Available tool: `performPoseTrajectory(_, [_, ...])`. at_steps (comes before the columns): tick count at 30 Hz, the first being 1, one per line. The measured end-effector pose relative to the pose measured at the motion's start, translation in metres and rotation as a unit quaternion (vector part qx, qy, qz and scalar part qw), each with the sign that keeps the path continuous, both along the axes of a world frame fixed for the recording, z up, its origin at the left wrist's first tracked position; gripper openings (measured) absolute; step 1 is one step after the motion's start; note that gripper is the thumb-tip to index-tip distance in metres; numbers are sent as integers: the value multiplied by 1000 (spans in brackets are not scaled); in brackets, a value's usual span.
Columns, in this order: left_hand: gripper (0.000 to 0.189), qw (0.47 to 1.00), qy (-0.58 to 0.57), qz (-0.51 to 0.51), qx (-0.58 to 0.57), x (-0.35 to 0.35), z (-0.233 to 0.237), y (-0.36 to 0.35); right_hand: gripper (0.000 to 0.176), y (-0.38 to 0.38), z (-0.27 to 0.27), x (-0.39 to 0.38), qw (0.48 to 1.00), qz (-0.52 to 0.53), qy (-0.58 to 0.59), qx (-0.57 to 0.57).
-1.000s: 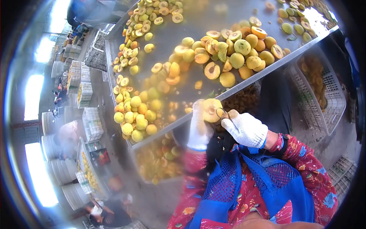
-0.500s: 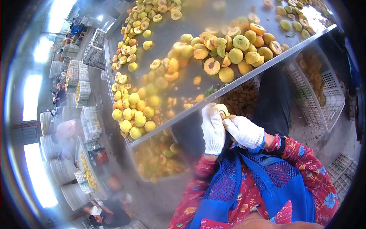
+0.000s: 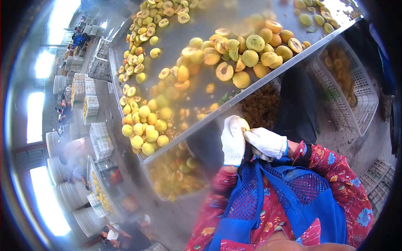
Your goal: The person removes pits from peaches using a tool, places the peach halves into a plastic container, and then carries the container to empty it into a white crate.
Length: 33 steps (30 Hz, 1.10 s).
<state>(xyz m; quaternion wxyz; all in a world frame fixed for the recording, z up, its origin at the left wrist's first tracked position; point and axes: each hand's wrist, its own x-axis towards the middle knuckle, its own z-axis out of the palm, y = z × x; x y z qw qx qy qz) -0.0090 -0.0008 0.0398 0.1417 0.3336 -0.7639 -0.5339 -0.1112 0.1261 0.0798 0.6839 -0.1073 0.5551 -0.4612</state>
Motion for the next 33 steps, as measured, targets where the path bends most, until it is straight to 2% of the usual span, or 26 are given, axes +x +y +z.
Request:
performPoseTrajectory(3, [41,999,33,29,-32,-7,2,12,47,13,-18,0,974,-74,-193,-89])
performPoseTrajectory(5, [42,996,79,30,-21,-7,3,16,42,14,-21,-7,919,-90,-378,-65])
performPoseTrajectory(6, [42,990,114,10,-84,-9,4,13,42,15,-32,-10,866,-74,-485,-96])
performPoseTrajectory(7, [45,992,124,-5,15,-9,5,10,42,14,-41,-11,799,-57,-585,-126])
performPoseTrajectory(9, [50,966,142,-34,214,-9,4,7,42,17,-47,-7,750,-66,-644,-140])
performPoseTrajectory(10, [53,966,141,-45,212,-8,2,6,43,16,-48,-6,723,-70,-671,-147])
performPoseTrajectory(13, [42,948,199,-50,242,-6,-6,9,43,19,-45,-2,714,-107,-682,-120])
performPoseTrajectory(14, [41,949,191,-51,246,-4,-7,10,42,20,-57,-2,682,-65,-713,-146])
performPoseTrajectory(16, [40,949,182,-51,252,-3,-8,8,42,23,-55,-4,722,-78,-675,-130])
performPoseTrajectory(18, [39,978,116,-95,147,-2,-11,-2,43,25,-54,-4,754,-93,-638,-124])
performPoseTrajectory(19, [38,986,81,-114,94,0,-12,-4,43,25,-54,-2,737,-92,-657,-130])
performPoseTrajectory(21, [37,977,113,-101,153,1,-8,-3,43,21,-53,3,701,-91,-693,-145])
performPoseTrajectory(23, [37,956,155,-69,241,4,-1,2,46,19,-44,7,693,-108,-700,-133])
performPoseTrajectory(26, [37,945,222,-27,237,0,-5,11,48,17,-41,13,695,-127,-693,-146])
performPoseTrajectory(29, [44,954,220,1,203,-3,-2,14,47,15,-44,16,694,-121,-689,-169])
performPoseTrajectory(32, [35,954,229,1,196,-2,-2,12,44,12,-45,13,703,-104,-683,-168])
performPoseTrajectory(33, [34,967,193,-7,167,0,-7,9,43,12,-46,10,709,-99,-679,-164])
